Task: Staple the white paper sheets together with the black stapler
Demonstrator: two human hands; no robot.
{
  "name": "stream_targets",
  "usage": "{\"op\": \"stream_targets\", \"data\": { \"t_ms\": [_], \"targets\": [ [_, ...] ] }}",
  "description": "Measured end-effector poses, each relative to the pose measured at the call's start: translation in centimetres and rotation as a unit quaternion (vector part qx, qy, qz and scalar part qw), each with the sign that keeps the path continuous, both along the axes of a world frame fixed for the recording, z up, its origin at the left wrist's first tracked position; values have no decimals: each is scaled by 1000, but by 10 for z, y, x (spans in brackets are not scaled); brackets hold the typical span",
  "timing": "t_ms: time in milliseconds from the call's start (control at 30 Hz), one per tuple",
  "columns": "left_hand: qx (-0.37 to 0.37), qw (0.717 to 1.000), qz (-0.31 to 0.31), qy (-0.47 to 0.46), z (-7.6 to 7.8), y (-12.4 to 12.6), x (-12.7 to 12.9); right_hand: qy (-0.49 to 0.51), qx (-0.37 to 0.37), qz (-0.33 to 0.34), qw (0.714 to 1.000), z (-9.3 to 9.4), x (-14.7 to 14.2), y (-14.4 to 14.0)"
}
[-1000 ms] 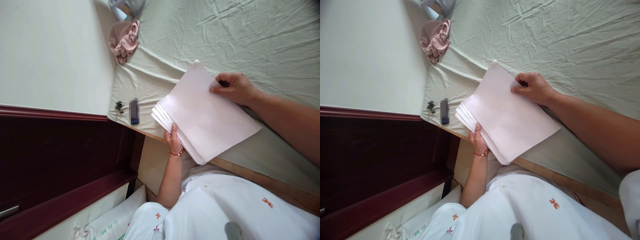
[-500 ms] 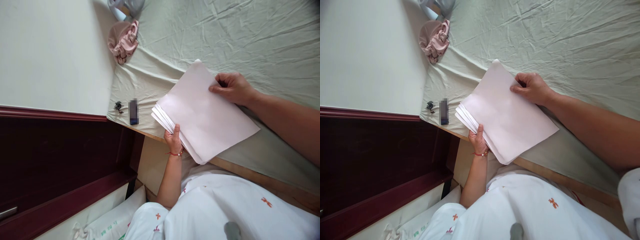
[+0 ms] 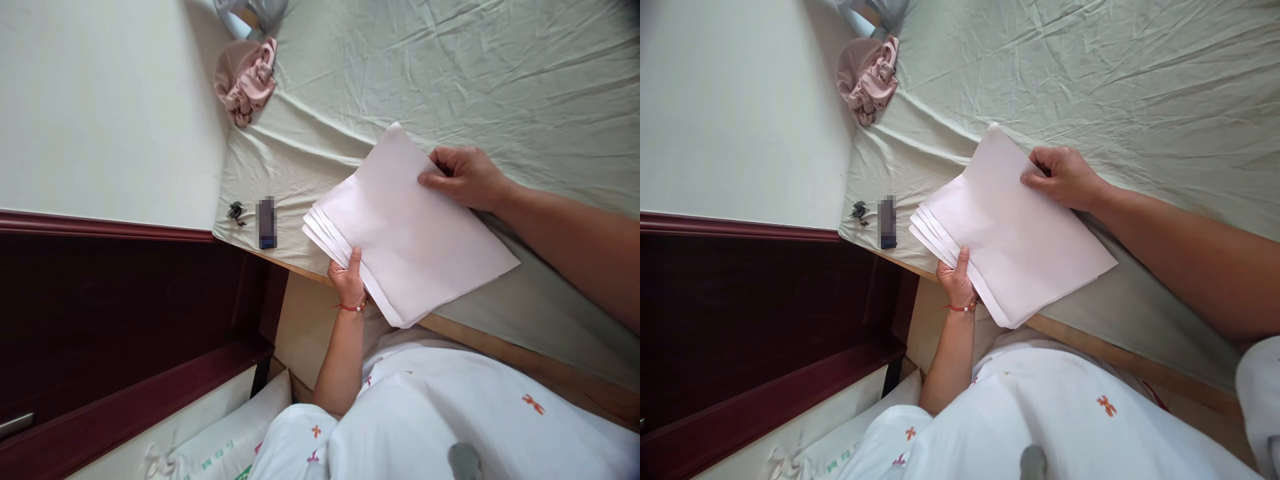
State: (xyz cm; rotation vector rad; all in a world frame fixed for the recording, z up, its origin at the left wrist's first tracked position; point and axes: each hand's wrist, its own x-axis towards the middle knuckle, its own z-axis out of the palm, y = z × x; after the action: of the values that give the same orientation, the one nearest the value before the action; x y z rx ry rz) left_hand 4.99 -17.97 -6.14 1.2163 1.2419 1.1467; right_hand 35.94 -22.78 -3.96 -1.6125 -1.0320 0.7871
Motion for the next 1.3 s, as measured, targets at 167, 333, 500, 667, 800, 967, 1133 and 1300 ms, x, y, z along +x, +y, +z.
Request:
{"op": "stream_targets", "data": {
  "t_ms": [167,333,500,667,800,967,1133,1300],
  "targets": [
    [-5,1000,2,5,0,0,0,-1,-7,0,1000,2,0,0],
    [14,1000,-4,5,0,1,0,-10,-14,1,1000,3,-1,0],
    [15,1000,-9,17,-3,2,-2,-13,-27,0,1000,5,-3,2],
    [13,1000,-8,16,-4,2,-3,-3,-4,-13,1000,-1,-2,3],
    [13,1000,-8,3,0,1,0,-7,65,-37,997,-12,-1,5],
    [-3,1000,2,-28,8,-2,5,-25,77,-18,997,-22,1,6],
    [-11,999,-1,-41,12,-3,6,-69,49,21,996,-28,7,6],
    [-21,998,-13,-54,11,-4,4,-81,29,58,995,-25,12,5]
  ]
}}
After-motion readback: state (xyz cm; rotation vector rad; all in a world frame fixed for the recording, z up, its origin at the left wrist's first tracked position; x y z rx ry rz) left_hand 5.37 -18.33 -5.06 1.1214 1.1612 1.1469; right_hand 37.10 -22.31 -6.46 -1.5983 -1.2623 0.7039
